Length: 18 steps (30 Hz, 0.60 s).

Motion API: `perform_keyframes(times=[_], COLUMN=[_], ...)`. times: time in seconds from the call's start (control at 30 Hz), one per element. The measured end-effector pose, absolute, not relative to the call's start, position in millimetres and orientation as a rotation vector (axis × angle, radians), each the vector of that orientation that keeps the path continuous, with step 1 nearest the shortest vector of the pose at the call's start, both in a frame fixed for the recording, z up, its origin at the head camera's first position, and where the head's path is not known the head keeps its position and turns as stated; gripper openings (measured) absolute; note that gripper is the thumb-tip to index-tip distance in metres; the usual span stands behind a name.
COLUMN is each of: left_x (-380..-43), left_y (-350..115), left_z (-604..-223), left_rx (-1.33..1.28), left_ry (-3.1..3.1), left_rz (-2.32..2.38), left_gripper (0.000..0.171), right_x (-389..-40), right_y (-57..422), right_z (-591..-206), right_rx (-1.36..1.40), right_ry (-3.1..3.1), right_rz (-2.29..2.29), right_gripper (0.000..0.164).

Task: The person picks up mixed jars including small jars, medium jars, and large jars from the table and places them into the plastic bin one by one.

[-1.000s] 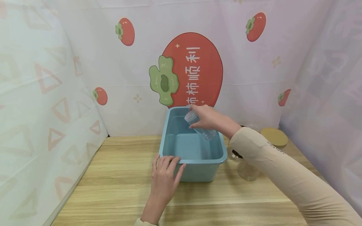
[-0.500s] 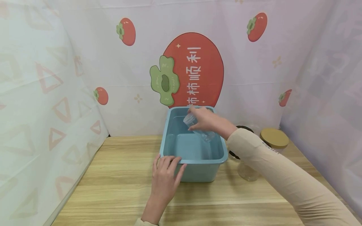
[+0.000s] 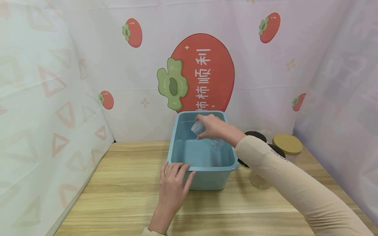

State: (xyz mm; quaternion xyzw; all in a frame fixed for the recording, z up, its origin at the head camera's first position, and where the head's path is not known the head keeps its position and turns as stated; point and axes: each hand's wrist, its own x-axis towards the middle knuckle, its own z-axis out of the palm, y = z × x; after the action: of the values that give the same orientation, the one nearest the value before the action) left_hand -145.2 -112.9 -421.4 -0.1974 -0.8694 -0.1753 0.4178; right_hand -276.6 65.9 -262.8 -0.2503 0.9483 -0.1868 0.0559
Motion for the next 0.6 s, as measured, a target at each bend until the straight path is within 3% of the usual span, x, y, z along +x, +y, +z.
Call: perform_keyframes(times=[0.6], left_x=[-146.7], left_y=[-112.6], left_z=[-422.6], left_rx=[-0.499], left_ry=[-2.164], left_rz=[-0.43], left_gripper=[0.029], right_x=[-279.1], right_y=[63.2], right_z=[-267.6], right_rx=[-0.78], right_ry=[2.858], right_rz=[-0.507], right_gripper=[0.078])
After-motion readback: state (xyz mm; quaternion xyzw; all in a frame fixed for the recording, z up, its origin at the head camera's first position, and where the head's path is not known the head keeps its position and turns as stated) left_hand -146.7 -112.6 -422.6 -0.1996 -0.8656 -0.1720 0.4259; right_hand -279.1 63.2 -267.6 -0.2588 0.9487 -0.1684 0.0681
